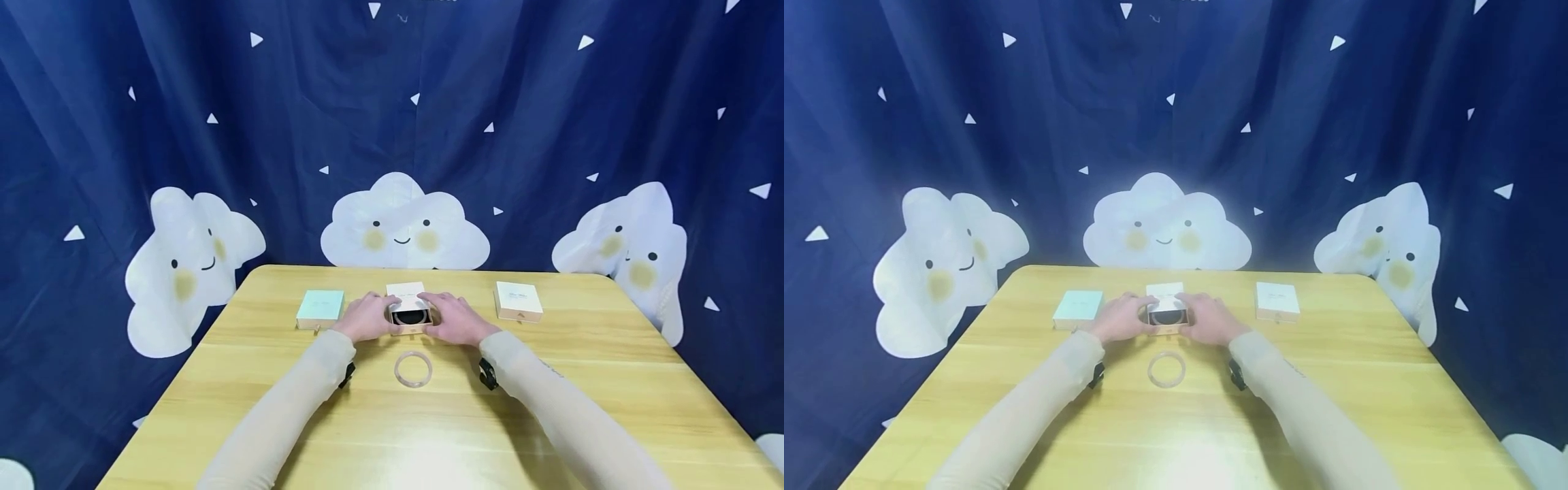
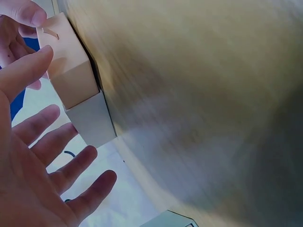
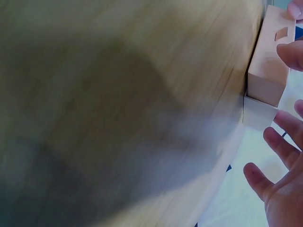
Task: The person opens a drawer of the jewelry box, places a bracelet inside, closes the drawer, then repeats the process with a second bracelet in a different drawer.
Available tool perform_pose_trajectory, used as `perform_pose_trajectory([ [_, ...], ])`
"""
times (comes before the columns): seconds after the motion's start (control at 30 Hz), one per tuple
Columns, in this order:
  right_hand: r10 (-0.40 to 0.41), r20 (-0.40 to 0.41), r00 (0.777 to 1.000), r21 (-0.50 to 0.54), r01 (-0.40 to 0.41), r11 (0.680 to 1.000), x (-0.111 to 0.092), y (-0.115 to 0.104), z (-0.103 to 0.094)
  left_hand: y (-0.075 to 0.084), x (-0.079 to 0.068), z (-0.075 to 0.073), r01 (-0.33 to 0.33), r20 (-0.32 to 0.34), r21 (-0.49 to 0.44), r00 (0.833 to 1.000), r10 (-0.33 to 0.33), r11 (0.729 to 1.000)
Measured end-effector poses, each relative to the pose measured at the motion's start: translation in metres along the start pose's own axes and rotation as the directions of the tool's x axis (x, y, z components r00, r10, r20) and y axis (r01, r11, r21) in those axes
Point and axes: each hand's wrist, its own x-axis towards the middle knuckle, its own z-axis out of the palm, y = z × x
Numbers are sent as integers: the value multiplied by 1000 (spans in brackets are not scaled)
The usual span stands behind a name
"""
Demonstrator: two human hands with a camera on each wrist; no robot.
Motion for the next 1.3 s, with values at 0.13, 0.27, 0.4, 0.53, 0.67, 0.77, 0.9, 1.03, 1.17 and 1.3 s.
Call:
perform_pose_trajectory([
  [0.13, 23, 15, 1000, 1, -23, 1000, 1, 4, 1, 1, 1, 0, -1, -3, -5, 1000, 1, 1000],
  [0.27, 27, 6, 1000, 22, -27, 999, 1, 6, 2, 1, 3, -1, -7, -11, -5, 1000, 7, 1000],
  [0.4, 26, -3, 1000, 27, -25, 999, 2, 7, 3, 0, 5, -4, -11, -7, 26, 1000, 12, 1000],
  [0.53, 22, -8, 1000, 21, -22, 1000, 2, 7, 3, -1, 5, -6, -13, 4, 36, 1000, 13, 999],
  [0.67, 26, -9, 1000, 22, -26, 999, 1, 8, 4, 0, 4, -6, -5, 14, 27, 1000, 5, 1000],
  [0.77, 24, -14, 1000, 23, -24, 999, 2, 11, 5, 0, 5, -5, 3, 18, 22, 1000, -3, 1000],
  [0.9, 19, -21, 1000, 22, -19, 1000, 3, 14, 7, 0, 5, -6, 5, 19, 17, 1000, -5, 1000],
  [1.03, 21, -24, 1000, 14, -20, 1000, 4, 15, 8, 1, 5, -6, 3, 23, 17, 1000, -4, 1000],
  [1.17, 22, -35, 999, 15, -21, 1000, 4, 15, 9, 1, 5, -6, 6, 26, 17, 1000, -7, 1000],
  [1.3, 27, -41, 999, 17, -26, 1000, 2, 13, 7, 2, 6, -5, 2, 22, 19, 1000, -3, 1000],
])
